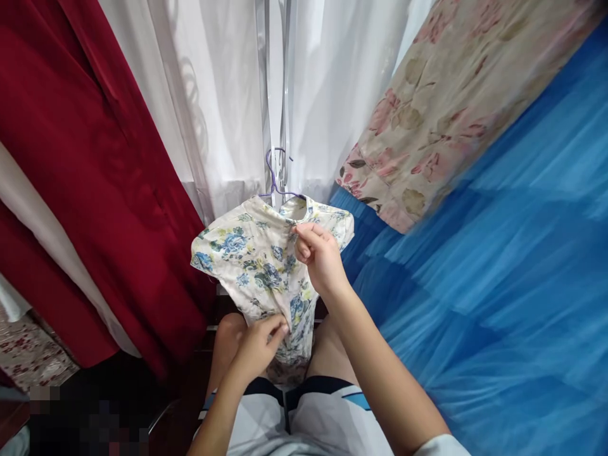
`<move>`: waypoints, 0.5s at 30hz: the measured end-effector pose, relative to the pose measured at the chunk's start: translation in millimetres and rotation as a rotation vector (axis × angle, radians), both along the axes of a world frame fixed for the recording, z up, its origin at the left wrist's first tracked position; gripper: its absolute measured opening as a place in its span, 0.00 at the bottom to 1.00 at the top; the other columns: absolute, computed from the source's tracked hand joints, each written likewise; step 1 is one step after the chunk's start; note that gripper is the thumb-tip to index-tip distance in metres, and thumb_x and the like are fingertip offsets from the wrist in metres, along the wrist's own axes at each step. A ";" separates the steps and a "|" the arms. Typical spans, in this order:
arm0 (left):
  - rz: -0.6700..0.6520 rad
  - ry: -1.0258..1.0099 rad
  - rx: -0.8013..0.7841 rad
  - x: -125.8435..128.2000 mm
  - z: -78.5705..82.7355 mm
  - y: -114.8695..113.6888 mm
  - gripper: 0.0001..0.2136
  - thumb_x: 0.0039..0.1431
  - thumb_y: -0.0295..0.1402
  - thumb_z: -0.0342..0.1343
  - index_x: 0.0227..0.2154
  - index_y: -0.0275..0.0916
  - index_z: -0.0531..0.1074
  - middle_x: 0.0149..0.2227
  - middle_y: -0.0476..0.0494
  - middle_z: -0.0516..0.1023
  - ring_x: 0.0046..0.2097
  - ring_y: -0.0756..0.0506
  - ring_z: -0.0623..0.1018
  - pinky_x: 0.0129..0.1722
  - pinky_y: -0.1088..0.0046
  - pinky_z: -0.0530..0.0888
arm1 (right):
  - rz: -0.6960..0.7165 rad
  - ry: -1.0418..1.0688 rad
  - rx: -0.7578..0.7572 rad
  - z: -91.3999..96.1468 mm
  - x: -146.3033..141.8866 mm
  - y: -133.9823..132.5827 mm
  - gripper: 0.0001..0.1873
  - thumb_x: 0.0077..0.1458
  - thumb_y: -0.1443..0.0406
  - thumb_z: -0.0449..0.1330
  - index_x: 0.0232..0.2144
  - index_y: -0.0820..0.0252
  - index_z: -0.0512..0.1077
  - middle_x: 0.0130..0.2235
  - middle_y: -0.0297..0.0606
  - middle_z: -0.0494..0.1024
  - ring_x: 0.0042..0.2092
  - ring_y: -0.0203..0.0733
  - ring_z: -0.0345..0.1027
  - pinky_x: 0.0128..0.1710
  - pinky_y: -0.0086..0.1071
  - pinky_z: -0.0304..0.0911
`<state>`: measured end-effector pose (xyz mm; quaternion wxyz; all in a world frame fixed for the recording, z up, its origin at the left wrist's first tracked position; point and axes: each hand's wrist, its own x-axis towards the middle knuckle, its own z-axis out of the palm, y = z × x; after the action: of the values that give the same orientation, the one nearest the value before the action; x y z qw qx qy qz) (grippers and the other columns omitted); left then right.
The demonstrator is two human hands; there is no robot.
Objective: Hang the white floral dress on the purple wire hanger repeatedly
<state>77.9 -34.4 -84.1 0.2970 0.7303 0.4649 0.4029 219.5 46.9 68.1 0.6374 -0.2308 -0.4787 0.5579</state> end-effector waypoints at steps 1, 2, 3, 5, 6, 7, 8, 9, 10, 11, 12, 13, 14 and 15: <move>0.042 -0.035 0.067 -2.3 11.0 6.1 0.08 0.64 0.34 0.52 0.36 0.42 0.76 0.32 0.46 0.78 0.34 0.46 0.75 0.35 0.75 0.68 | -0.017 -0.018 0.004 -2.8 0.3 -2.1 0.10 0.52 0.61 0.64 0.27 0.58 0.69 0.14 0.23 0.58 0.17 0.29 0.45 0.19 0.27 0.42; 0.093 -0.088 0.148 -3.7 24.2 12.8 0.08 0.65 0.34 0.52 0.39 0.42 0.76 0.33 0.45 0.78 0.35 0.46 0.76 0.37 0.74 0.69 | -0.029 -0.039 0.009 -5.0 0.3 -4.1 0.10 0.53 0.60 0.64 0.27 0.58 0.68 0.14 0.22 0.59 0.17 0.29 0.45 0.19 0.27 0.41; 0.143 -0.150 0.237 -4.3 39.3 20.1 0.09 0.65 0.34 0.52 0.44 0.42 0.75 0.34 0.45 0.78 0.35 0.47 0.76 0.38 0.74 0.70 | -0.036 -0.061 0.018 -6.5 0.2 -6.4 0.10 0.53 0.60 0.64 0.27 0.57 0.68 0.13 0.22 0.60 0.17 0.29 0.46 0.19 0.27 0.41; 0.222 -0.252 0.406 -3.8 72.5 35.7 0.15 0.66 0.35 0.51 0.54 0.41 0.71 0.31 0.47 0.76 0.33 0.48 0.75 0.39 0.73 0.72 | -0.034 -0.091 0.050 -7.8 0.1 -11.7 0.10 0.55 0.60 0.64 0.27 0.57 0.67 0.13 0.23 0.60 0.17 0.29 0.47 0.19 0.27 0.42; 0.233 -0.258 0.467 -3.2 89.0 43.6 0.18 0.67 0.35 0.50 0.58 0.40 0.67 0.31 0.47 0.75 0.32 0.49 0.74 0.38 0.73 0.72 | -0.027 -0.097 0.070 -7.7 0.3 -14.4 0.10 0.56 0.60 0.63 0.27 0.57 0.67 0.13 0.23 0.60 0.17 0.29 0.47 0.19 0.27 0.42; 0.229 -0.224 0.501 -2.7 104.4 51.0 0.19 0.68 0.36 0.49 0.59 0.39 0.66 0.30 0.48 0.74 0.31 0.49 0.74 0.37 0.73 0.72 | -0.016 -0.099 0.088 -7.3 0.4 -16.8 0.10 0.57 0.60 0.62 0.27 0.57 0.67 0.13 0.23 0.60 0.17 0.30 0.48 0.19 0.27 0.43; 0.215 -0.170 0.520 -2.3 117.7 57.7 0.19 0.68 0.36 0.49 0.59 0.39 0.67 0.31 0.48 0.75 0.31 0.49 0.74 0.37 0.73 0.72 | -0.004 -0.101 0.103 -6.7 0.5 -18.3 0.10 0.58 0.61 0.62 0.27 0.57 0.67 0.14 0.23 0.61 0.17 0.30 0.48 0.19 0.27 0.44; 0.206 -0.112 0.536 -2.1 128.4 63.3 0.17 0.68 0.36 0.49 0.56 0.39 0.69 0.32 0.47 0.75 0.31 0.50 0.73 0.36 0.74 0.71 | 0.006 -0.103 0.116 -6.1 0.1 -18.5 0.10 0.58 0.61 0.61 0.28 0.57 0.66 0.14 0.23 0.61 0.17 0.30 0.49 0.20 0.27 0.45; 0.204 -0.063 0.555 -1.8 136.2 67.4 0.15 0.68 0.36 0.49 0.52 0.39 0.72 0.33 0.47 0.76 0.32 0.50 0.74 0.35 0.74 0.71 | 0.013 -0.108 0.127 -5.9 -0.8 -17.2 0.11 0.59 0.60 0.61 0.28 0.57 0.66 0.14 0.23 0.61 0.17 0.30 0.50 0.20 0.27 0.46; 0.216 -0.030 0.585 -1.3 141.3 70.2 0.13 0.68 0.36 0.49 0.47 0.38 0.74 0.33 0.46 0.76 0.32 0.49 0.74 0.35 0.75 0.70 | 0.014 -0.114 0.140 -6.1 -2.4 -14.3 0.11 0.59 0.59 0.61 0.28 0.56 0.66 0.15 0.23 0.61 0.18 0.30 0.50 0.20 0.27 0.46; 0.241 -0.014 0.624 -0.4 144.2 71.6 0.11 0.68 0.36 0.50 0.43 0.38 0.75 0.33 0.46 0.76 0.33 0.49 0.74 0.36 0.75 0.70 | 0.010 -0.119 0.157 -7.1 -4.7 -9.7 0.12 0.59 0.59 0.61 0.27 0.56 0.65 0.15 0.23 0.61 0.18 0.30 0.50 0.20 0.27 0.46; 0.278 -0.019 0.666 0.8 145.5 72.0 0.10 0.67 0.35 0.51 0.41 0.37 0.75 0.33 0.46 0.76 0.34 0.49 0.74 0.36 0.75 0.70 | 0.003 -0.123 0.174 -9.0 -7.5 -3.8 0.13 0.58 0.58 0.62 0.27 0.56 0.65 0.16 0.23 0.60 0.18 0.30 0.50 0.20 0.27 0.46; 0.318 -0.040 0.702 2.1 146.2 71.8 0.09 0.67 0.35 0.51 0.40 0.37 0.75 0.33 0.46 0.76 0.34 0.49 0.74 0.37 0.75 0.70 | -0.003 -0.128 0.189 -12.0 -10.5 3.0 0.14 0.57 0.57 0.63 0.27 0.57 0.64 0.16 0.23 0.59 0.19 0.30 0.49 0.20 0.27 0.45; 0.356 -0.073 0.727 3.0 147.1 71.5 0.08 0.67 0.35 0.52 0.39 0.37 0.74 0.32 0.46 0.76 0.34 0.49 0.74 0.37 0.75 0.70 | -0.008 -0.138 0.196 -16.1 -13.4 10.0 0.15 0.56 0.57 0.63 0.26 0.57 0.64 0.17 0.22 0.58 0.19 0.30 0.48 0.20 0.27 0.44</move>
<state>80.9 37.1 63.1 -0.0384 0.6810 0.4005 0.6118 206.1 56.9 52.0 0.6247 -0.2068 -0.5728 0.4887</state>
